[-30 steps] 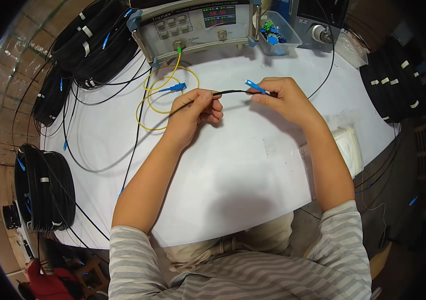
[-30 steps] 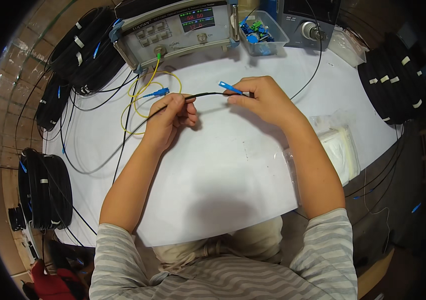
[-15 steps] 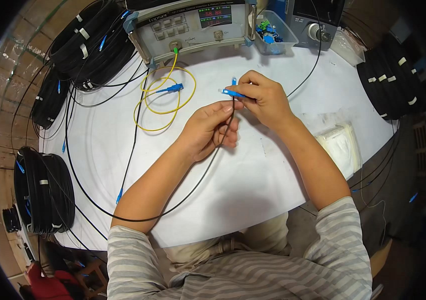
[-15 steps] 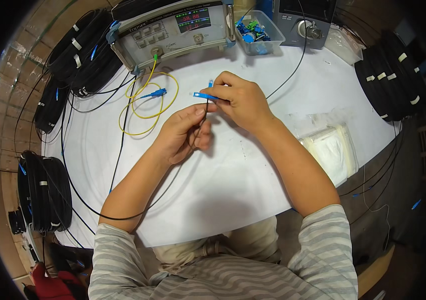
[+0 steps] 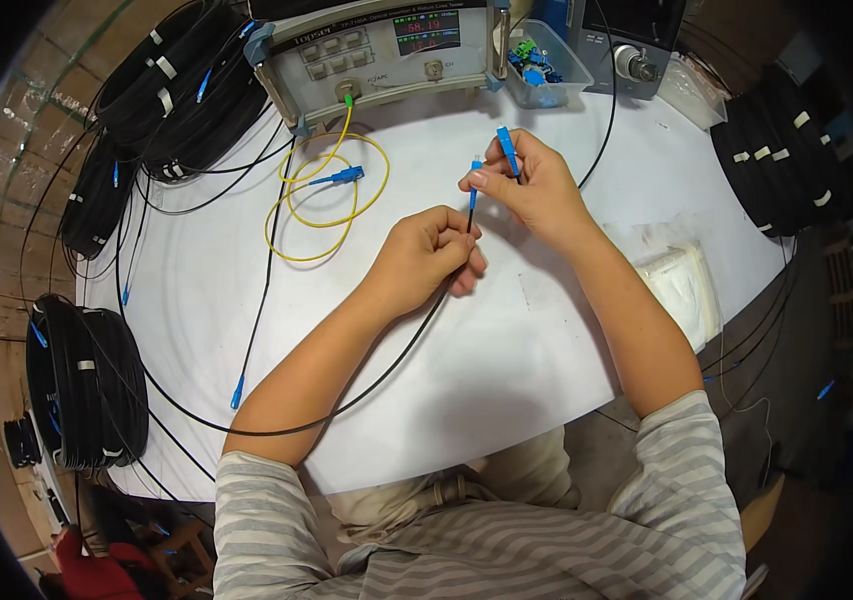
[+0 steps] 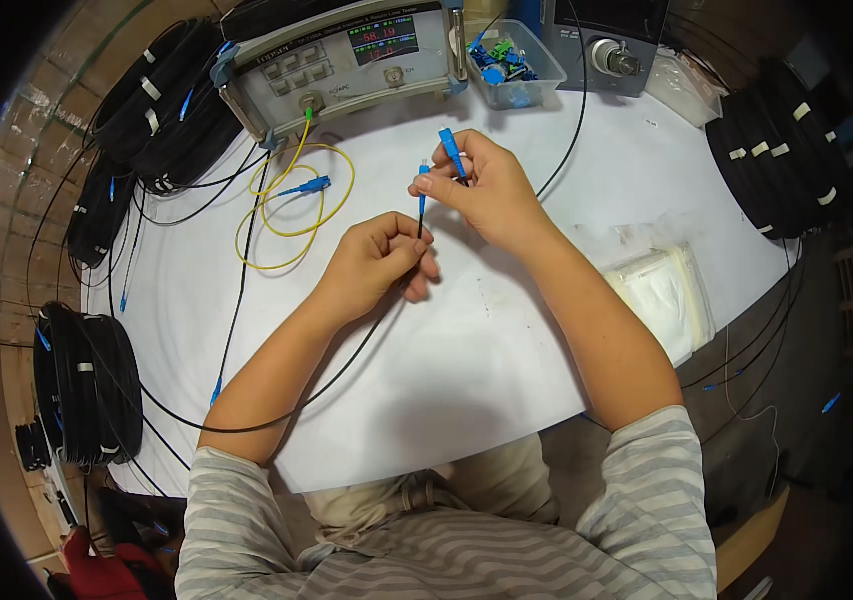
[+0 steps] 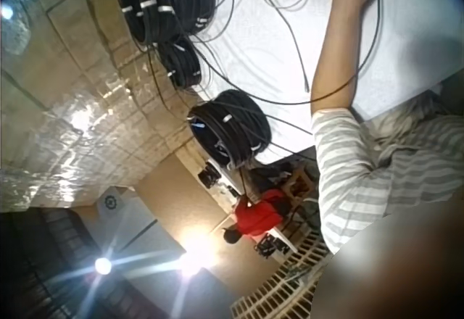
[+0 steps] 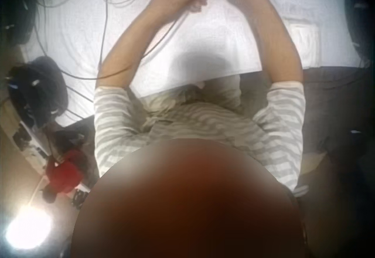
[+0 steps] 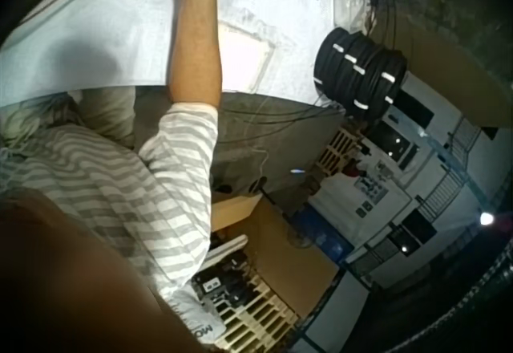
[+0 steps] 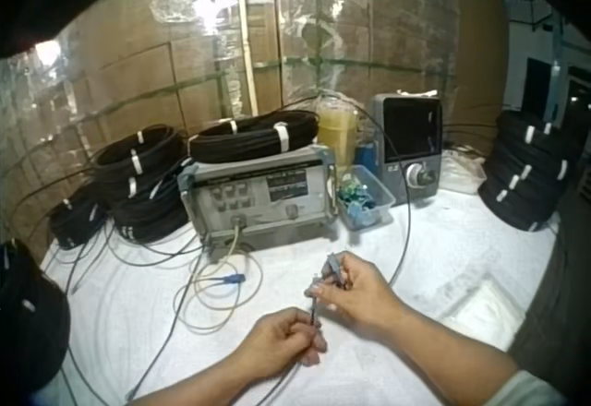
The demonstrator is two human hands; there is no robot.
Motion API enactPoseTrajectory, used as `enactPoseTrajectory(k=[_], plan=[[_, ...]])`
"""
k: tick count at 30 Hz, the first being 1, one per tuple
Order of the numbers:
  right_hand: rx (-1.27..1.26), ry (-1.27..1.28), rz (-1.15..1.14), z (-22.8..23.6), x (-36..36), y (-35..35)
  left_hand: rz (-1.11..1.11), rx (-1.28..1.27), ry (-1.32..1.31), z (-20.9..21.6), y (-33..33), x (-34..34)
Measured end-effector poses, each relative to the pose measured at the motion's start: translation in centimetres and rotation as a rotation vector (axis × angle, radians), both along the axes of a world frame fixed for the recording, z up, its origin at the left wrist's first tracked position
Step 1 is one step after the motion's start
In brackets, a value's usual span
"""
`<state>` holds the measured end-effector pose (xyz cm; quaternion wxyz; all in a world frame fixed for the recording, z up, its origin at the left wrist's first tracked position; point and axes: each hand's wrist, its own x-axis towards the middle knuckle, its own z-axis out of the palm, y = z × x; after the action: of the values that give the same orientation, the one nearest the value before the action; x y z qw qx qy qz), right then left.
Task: Connecting an optical fiber cable to a measurement device and performing signal checks.
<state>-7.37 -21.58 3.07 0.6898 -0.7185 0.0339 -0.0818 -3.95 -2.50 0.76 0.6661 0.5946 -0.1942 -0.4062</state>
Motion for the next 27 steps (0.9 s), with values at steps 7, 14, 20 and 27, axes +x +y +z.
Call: enactPoseTrajectory(k=[7,14,20,27], plan=[[-0.033,0.063,0.058,0.5,-0.1,0.3,0.066,-0.102,0.2,0.6,0.5,1.1],[-0.013,0.076,0.069,0.1,0.0,0.0,0.161,-0.058,0.025,0.8,0.3,0.8],[0.04,0.163,0.121,-0.1,0.3,-0.2,0.136,-0.121,-0.156,0.2,0.5,1.1],[0.037,0.226,0.171,-1.0,0.5,-0.3,0.086,-0.133,-0.192,0.1,0.8,1.4]])
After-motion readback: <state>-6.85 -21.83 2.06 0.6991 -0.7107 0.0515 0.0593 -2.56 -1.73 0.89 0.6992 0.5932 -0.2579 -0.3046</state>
